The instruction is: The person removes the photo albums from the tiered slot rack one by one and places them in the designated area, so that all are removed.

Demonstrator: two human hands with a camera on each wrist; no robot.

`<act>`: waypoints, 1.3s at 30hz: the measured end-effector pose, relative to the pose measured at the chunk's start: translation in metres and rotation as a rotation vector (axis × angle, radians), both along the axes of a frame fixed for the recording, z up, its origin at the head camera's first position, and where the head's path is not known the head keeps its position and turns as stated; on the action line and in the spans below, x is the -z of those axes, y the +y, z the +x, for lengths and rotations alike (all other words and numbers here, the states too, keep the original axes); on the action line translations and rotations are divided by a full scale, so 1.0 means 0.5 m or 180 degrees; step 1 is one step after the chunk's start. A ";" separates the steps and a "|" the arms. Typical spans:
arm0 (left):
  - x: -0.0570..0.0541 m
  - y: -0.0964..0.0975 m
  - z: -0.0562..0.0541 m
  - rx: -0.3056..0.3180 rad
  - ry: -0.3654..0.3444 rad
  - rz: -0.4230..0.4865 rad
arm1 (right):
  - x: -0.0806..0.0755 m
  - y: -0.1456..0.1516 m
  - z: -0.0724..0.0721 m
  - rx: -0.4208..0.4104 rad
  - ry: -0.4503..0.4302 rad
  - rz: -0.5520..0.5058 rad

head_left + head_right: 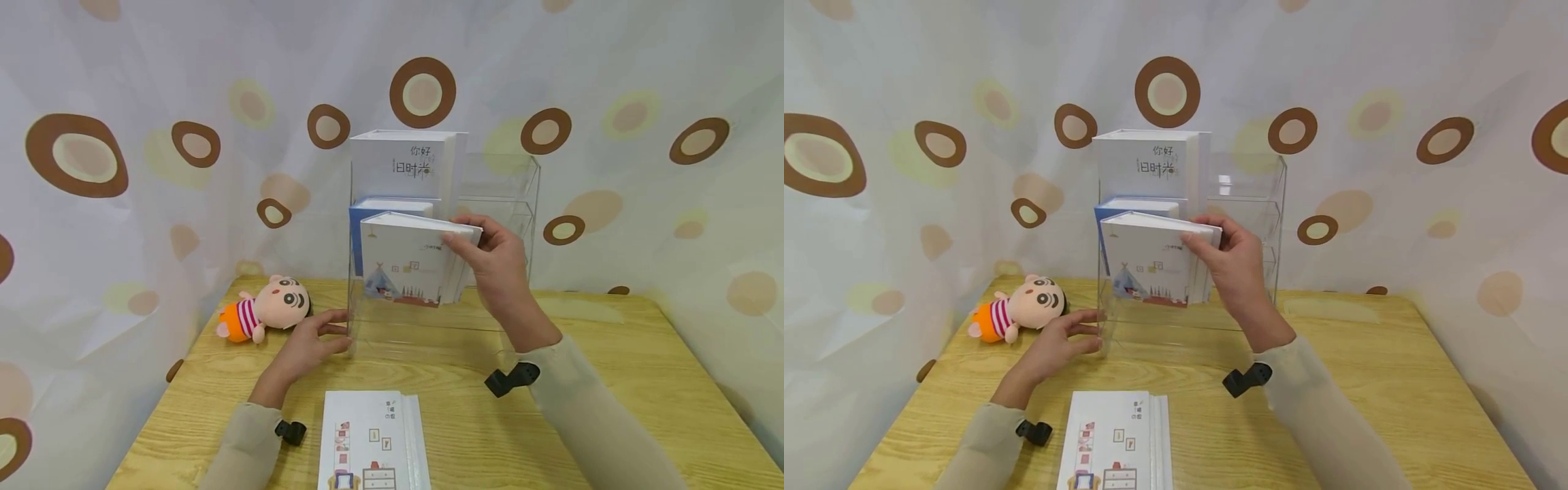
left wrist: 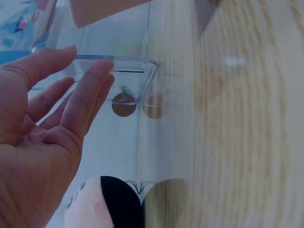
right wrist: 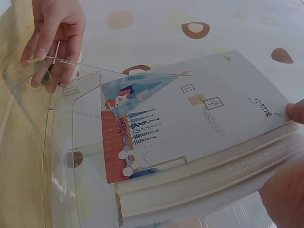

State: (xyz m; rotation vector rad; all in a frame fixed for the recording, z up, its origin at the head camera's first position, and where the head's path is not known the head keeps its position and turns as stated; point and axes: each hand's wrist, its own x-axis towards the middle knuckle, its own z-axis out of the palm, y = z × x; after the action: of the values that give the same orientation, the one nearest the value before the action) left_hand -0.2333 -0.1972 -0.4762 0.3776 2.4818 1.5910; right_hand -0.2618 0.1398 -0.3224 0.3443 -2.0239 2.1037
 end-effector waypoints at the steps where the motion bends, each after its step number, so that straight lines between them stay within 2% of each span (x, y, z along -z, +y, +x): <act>1: 0.001 0.000 0.000 0.0005 0.0005 0.0001 | 0.000 0.002 0.002 0.0008 -0.0012 0.0019; 11: 0.002 0.003 -0.002 -0.0002 -0.0033 0.0037 | 0.005 0.021 0.035 0.0034 -0.0015 0.0173; 28: -0.003 0.000 -0.001 -0.0001 -0.0028 0.0039 | 0.050 0.081 0.089 0.0121 -0.0124 0.0655; 39: 0.000 0.001 0.001 -0.0010 -0.0044 0.0044 | 0.092 0.105 0.128 0.0169 -0.0307 0.0568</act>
State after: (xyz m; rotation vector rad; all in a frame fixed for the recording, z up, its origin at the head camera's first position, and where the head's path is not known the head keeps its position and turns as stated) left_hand -0.2330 -0.1969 -0.4763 0.3636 2.4635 1.6071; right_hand -0.1976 0.1925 -0.3686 0.2174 -2.2568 1.9491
